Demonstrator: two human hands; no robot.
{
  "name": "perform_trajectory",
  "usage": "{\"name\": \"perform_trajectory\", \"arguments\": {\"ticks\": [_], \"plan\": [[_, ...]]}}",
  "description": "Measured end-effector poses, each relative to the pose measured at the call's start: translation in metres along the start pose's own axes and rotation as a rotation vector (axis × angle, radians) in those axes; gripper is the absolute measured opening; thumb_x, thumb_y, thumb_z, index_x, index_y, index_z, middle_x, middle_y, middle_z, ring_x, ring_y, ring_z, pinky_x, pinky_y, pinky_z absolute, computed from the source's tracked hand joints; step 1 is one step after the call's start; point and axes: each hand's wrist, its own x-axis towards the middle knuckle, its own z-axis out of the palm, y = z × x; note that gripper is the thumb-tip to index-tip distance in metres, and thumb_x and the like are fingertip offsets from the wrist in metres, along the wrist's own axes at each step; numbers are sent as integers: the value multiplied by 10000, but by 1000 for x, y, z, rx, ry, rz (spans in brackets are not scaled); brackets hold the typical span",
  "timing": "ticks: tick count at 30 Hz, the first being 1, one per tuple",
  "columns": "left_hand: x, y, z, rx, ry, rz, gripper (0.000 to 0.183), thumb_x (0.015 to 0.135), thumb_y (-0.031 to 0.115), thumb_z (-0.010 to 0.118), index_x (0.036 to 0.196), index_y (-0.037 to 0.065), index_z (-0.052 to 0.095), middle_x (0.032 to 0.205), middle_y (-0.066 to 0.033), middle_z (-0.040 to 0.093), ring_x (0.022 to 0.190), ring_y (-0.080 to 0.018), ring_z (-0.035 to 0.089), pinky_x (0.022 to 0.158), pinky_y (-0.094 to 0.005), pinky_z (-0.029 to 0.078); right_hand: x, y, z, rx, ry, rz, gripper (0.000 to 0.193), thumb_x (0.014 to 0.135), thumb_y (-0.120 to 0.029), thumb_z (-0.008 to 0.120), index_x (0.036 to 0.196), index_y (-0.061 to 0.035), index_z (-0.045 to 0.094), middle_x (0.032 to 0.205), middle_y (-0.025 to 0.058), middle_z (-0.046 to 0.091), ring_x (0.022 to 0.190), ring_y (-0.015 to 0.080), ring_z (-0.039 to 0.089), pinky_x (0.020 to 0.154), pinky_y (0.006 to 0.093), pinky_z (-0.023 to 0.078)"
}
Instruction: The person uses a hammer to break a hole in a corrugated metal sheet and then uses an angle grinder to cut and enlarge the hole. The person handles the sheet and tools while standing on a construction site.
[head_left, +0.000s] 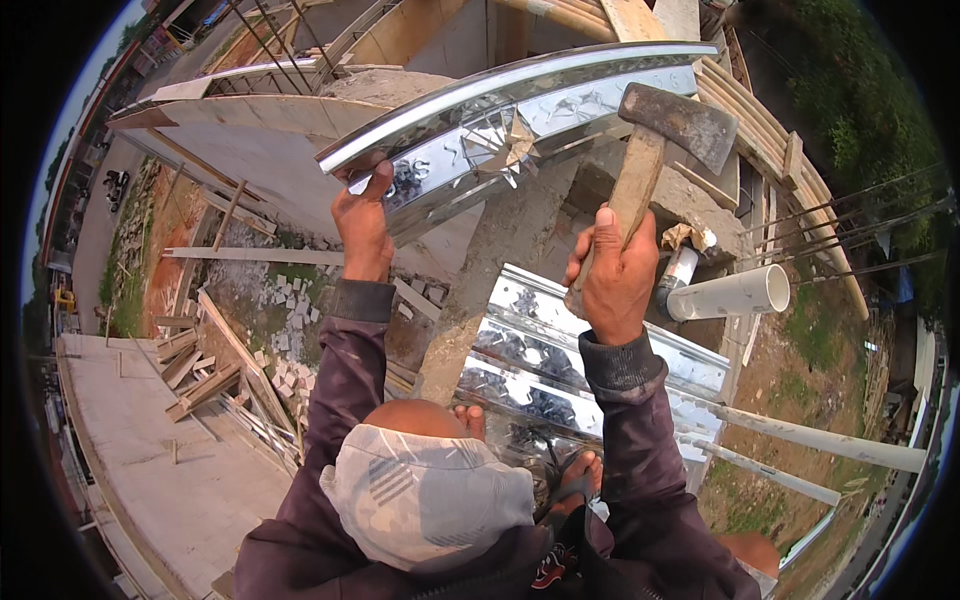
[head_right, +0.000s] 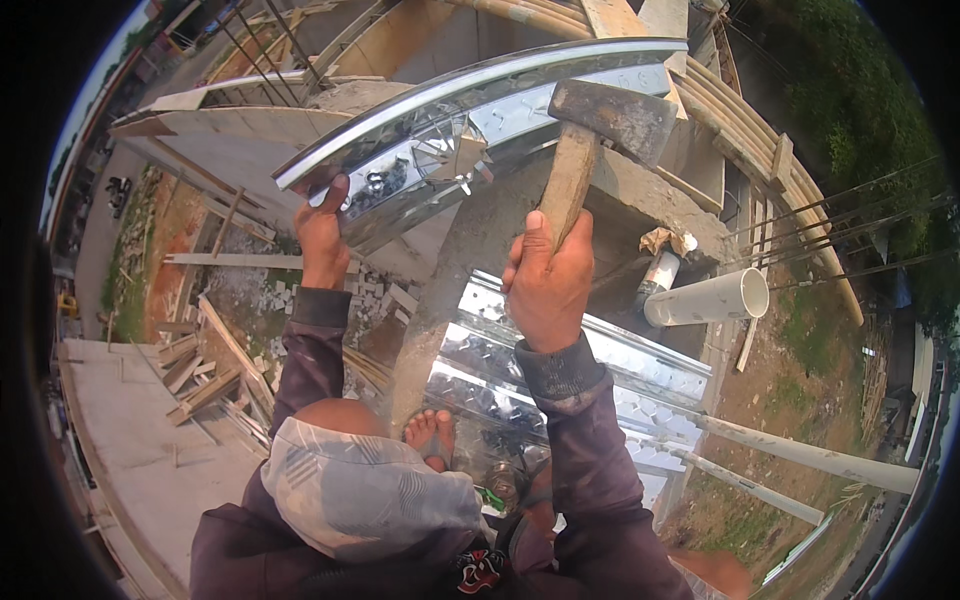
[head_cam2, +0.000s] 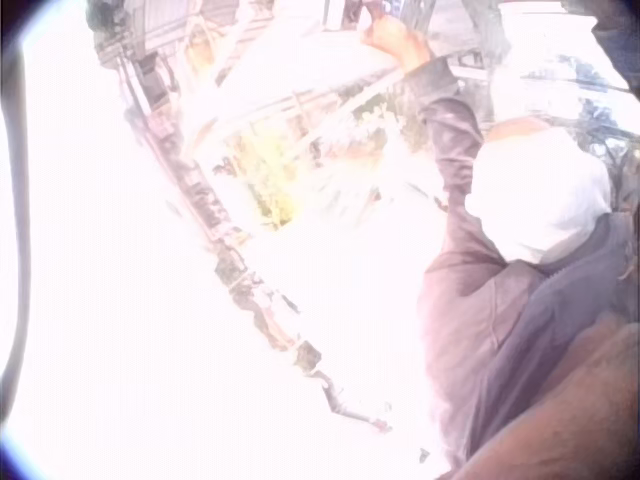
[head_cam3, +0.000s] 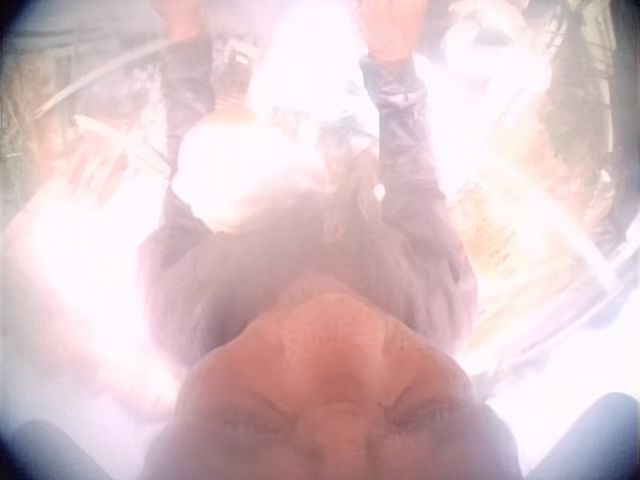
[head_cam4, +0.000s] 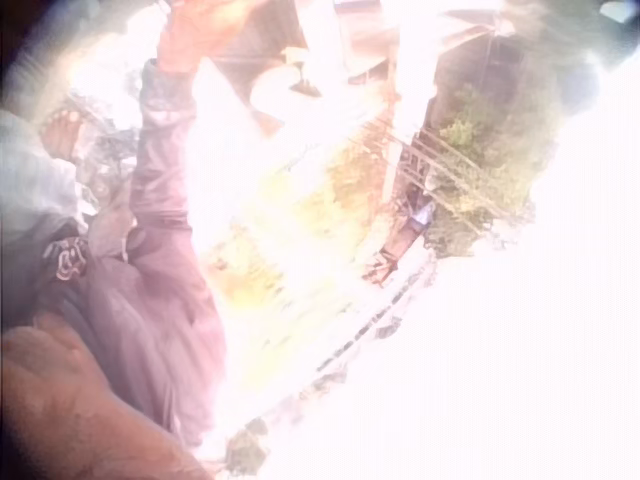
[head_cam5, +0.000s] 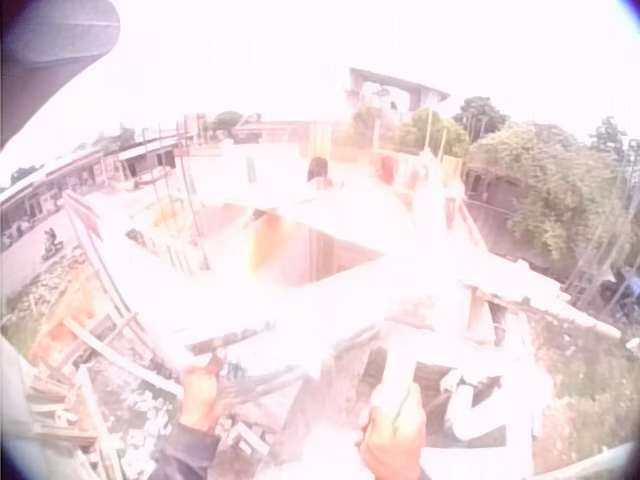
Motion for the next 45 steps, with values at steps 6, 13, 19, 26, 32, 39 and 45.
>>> {"name": "perform_trajectory", "arguments": {"ticks": [6, 13, 19, 26, 32, 39, 45], "plan": [[9, 4, -2, 46, 3, 87, 296, 819, 68, 807, 1070, 46, 651, 1032, -5, 658, 1020, -158, 577, 963, -331, 426, 16, 46, -40, -403, -324, 126, 244, 993, -241, 547, 990, 1, 515, 662, 99, 597, 522, 193, 603, 513, 391, 483], [3, 8, 10, 45, -13, 83, 245, 826, 36, 789, 1036, 61, 665, 1032, -5, 663, 1011, -139, 578, 917, -311, 440, -1, -10, -5, 119, 75, -27, 261, 1029, -251, 516, 954, -5, 470, 624, 56, 545, 447, 129, 546, 389, 292, 438], [5, 14, -8, 121, 14, 99, 388, 830, 0, 765, 1176, 79, 607, 1140, -36, 607, 1005, -157, 569, 906, -303, 444, 7, 28, -46, -139, -417, 289, 229, 1014, -247, 525, 1010, -24, 470, 650, 46, 537, 446, 138, 532, 393, 317, 439], [14, 14, 6, 112, 86, 155, 460, 803, -75, 761, 1177, 69, 536, 1134, -43, 546, 984, -152, 564, 849, -284, 471, 21, -19, -46, 14, -273, 150, 281, 1021, -325, 552, 1009, -54, 478, 683, 21, 542, 464, 105, 534, 393, 270, 448], [15, 22, 9, 136, 61, 150, 503, 802, -73, 763, 1217, 63, 513, 1112, -52, 557, 967, -160, 588, 876, -294, 476, 32, -8, -22, -41, -452, 204, 286, 1000, -267, 550, 987, 14, 498, 676, 53, 571, 456, 130, 561, 393, 304, 461], [0, 23, 5, 114, 25, 147, 329, 818, -35, 766, 1092, 50, 603, 1075, -48, 594, 975, -165, 572, 891, -302, 475, 21, -30, -32, 149, -228, 151, 295, 1023, -320, 544, 995, -34, 474, 680, 31, 537, 471, 105, 539, 394, 280, 473], [-22, 19, 2, 115, 13, 118, 340, 815, -31, 762, 1114, 55, 625, 1090, -37, 623, 1021, -166, 588, 916, -298, 471, 12, 17, -34, 8, -633, 521, 255, 1013, -314, 559, 1021, -76, 467, 646, 11, 513, 458, 100, 520, 387, 266, 451]]}}
